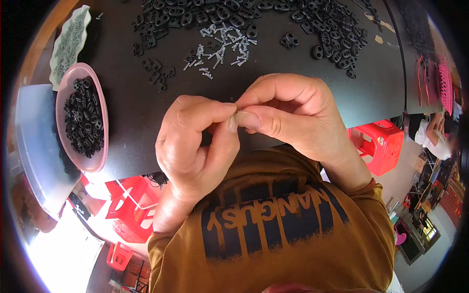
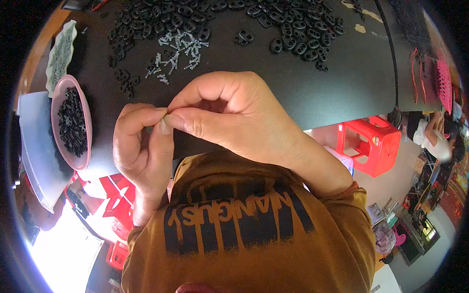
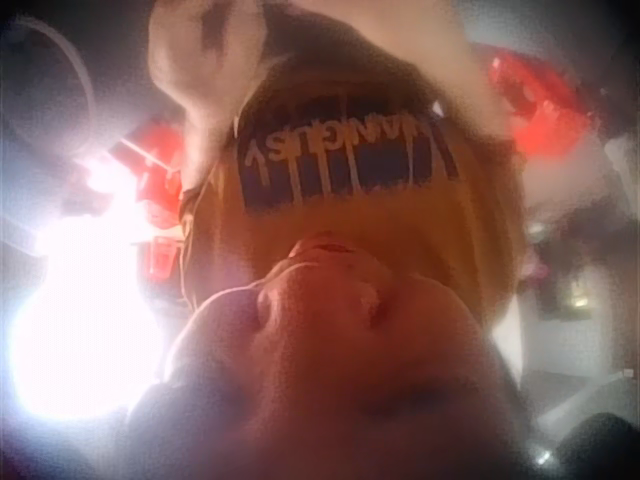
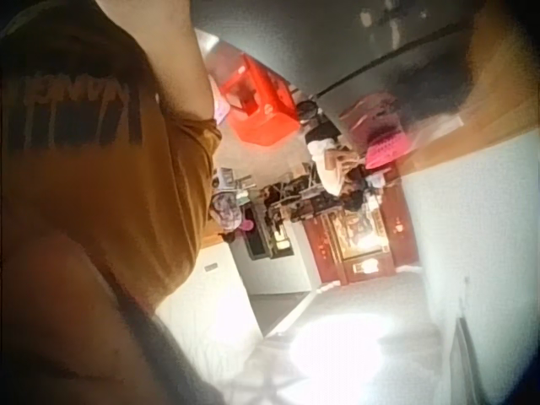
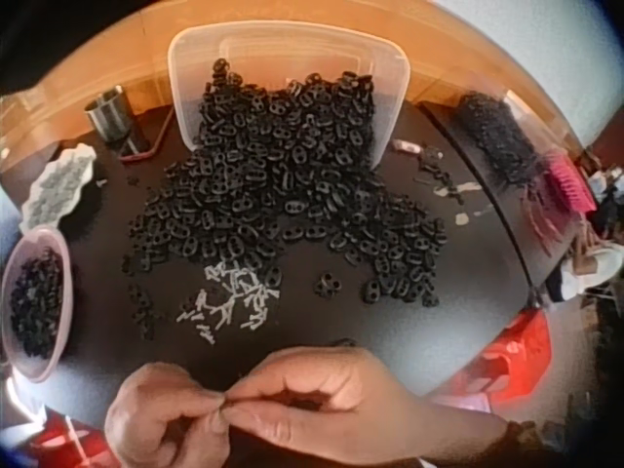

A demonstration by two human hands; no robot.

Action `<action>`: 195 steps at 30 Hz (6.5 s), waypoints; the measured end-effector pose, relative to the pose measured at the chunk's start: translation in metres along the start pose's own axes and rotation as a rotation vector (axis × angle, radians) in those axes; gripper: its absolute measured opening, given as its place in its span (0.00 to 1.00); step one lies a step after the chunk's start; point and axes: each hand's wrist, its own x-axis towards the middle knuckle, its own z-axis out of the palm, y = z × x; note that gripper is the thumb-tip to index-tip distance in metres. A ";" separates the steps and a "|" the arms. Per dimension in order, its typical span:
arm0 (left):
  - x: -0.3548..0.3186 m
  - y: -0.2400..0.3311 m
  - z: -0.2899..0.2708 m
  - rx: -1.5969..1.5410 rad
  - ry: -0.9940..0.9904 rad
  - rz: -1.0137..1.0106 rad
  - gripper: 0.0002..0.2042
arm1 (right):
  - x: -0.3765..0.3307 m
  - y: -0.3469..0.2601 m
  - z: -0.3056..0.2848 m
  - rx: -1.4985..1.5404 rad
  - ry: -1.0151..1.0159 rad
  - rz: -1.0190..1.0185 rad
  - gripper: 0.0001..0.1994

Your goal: The person assembles small plastic spring-loaded toggles by hand, inserting a metal spring and a plastic toggle cap into a plastic toggle base.

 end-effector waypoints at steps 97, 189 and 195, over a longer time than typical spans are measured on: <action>-0.026 -0.001 -0.005 -0.488 -0.007 -0.368 0.13 | 0.001 0.037 -0.003 -0.339 0.122 -0.515 0.08; -0.025 0.011 0.006 -0.909 0.074 -0.632 0.08 | -0.008 0.010 0.015 0.407 0.192 0.038 0.08; -0.025 0.014 0.007 -0.848 0.075 -0.677 0.08 | -0.009 0.012 0.016 0.400 0.175 0.021 0.08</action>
